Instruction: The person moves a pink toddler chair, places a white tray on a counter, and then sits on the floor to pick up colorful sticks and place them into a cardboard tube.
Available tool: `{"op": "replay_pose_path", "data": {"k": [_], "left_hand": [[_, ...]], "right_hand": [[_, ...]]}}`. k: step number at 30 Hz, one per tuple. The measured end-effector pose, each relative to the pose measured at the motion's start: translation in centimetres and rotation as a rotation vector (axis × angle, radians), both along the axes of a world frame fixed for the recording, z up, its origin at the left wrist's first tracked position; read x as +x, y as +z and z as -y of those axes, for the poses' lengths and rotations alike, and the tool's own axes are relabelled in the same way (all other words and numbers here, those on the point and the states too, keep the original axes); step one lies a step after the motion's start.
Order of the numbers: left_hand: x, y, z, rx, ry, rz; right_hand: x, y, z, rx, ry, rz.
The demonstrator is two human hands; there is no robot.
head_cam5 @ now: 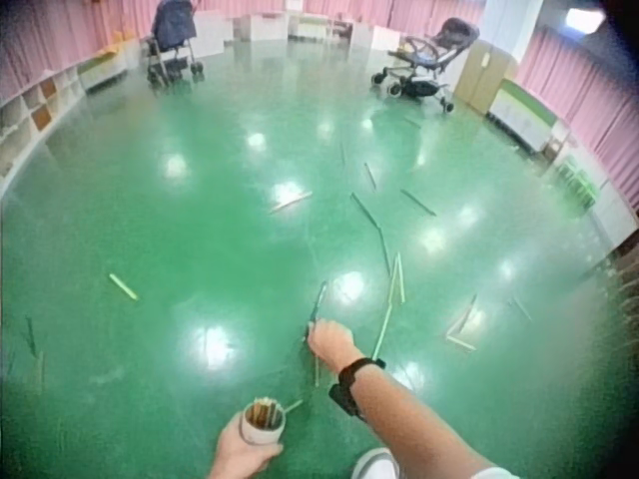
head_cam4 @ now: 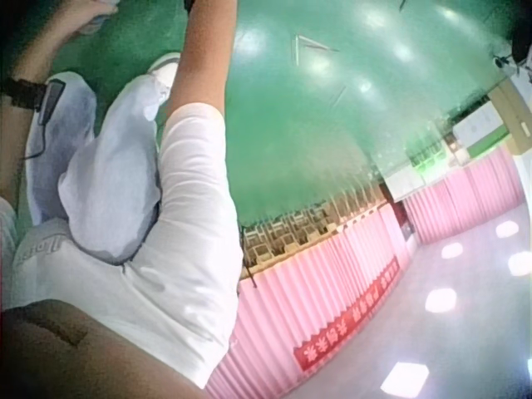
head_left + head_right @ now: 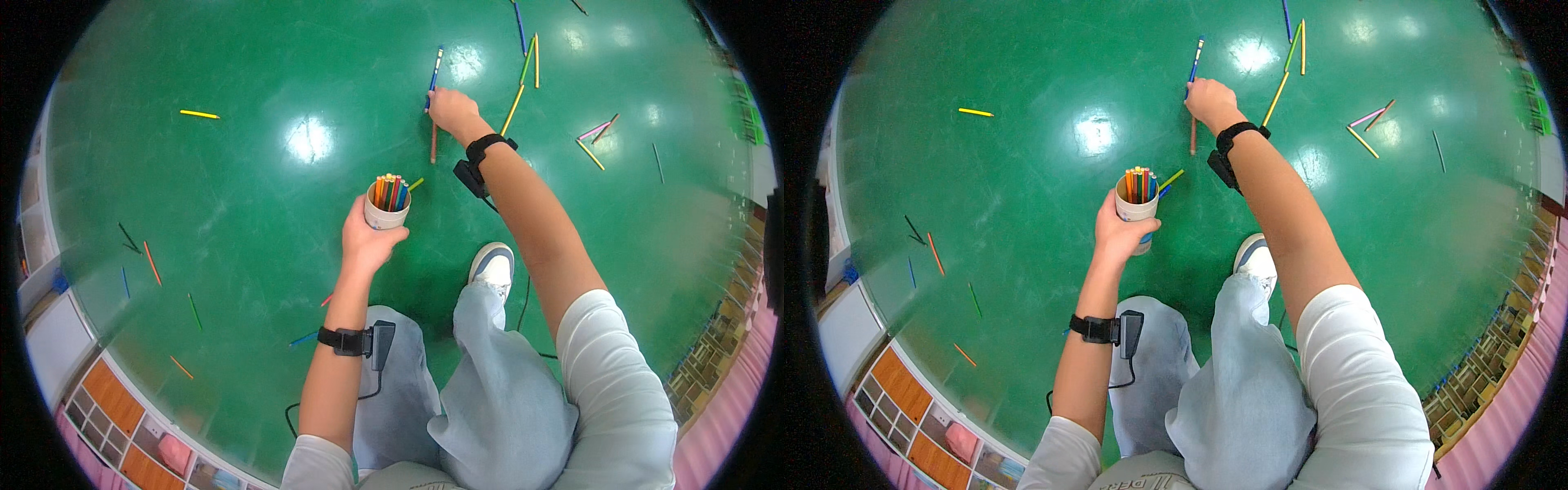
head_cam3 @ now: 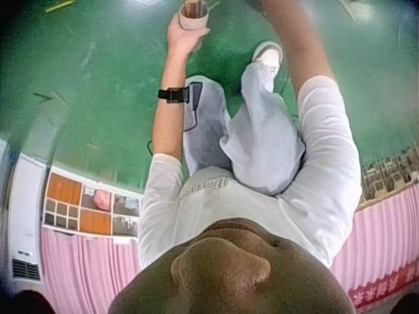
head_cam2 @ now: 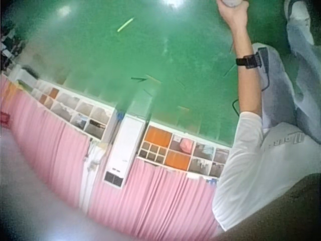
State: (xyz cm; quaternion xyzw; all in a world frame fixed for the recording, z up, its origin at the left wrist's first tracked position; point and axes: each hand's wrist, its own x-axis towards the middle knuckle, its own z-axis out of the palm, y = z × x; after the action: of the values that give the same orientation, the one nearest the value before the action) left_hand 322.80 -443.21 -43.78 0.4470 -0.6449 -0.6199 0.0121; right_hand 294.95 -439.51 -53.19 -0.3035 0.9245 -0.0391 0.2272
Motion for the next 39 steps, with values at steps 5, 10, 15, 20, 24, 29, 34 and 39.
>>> {"op": "replay_pose_path", "data": {"k": [5, 10, 15, 20, 24, 29, 34, 39], "left_hand": [[0.7, -0.6, 0.5, -0.009, 0.010, -0.016], [0.5, -0.5, 0.1, 0.032, 0.010, -0.012], [0.9, -0.4, 0.2, 0.055, -0.009, -0.002], [1.4, -0.3, 0.1, 0.054, -0.005, -0.009], [1.6, -1.2, 0.2, 0.118, 0.016, -0.003], [1.0, -1.1, -0.1, 0.032, -0.017, -0.003], [0.9, 0.0, 0.5, -0.010, -0.057, 0.026], [-0.1, 0.9, 0.5, 0.002, -0.075, -0.001]], "right_hand": [[1.4, 0.2, -0.2, -0.028, 0.086, -0.026], [1.7, 0.0, -0.9, -0.022, 0.100, -0.073], [2.4, 0.0, -2.0, -0.012, 0.122, -0.060], [2.6, 0.0, -4.4, 0.024, 0.067, -0.052], [1.7, -0.8, -4.0, -0.002, 0.025, -0.100], [1.6, -0.6, -4.0, -0.119, 0.018, -0.158], [2.7, 10.1, -2.5, -0.657, -0.203, -0.272], [8.6, 15.9, -2.8, -1.050, -0.068, -0.138]]}}
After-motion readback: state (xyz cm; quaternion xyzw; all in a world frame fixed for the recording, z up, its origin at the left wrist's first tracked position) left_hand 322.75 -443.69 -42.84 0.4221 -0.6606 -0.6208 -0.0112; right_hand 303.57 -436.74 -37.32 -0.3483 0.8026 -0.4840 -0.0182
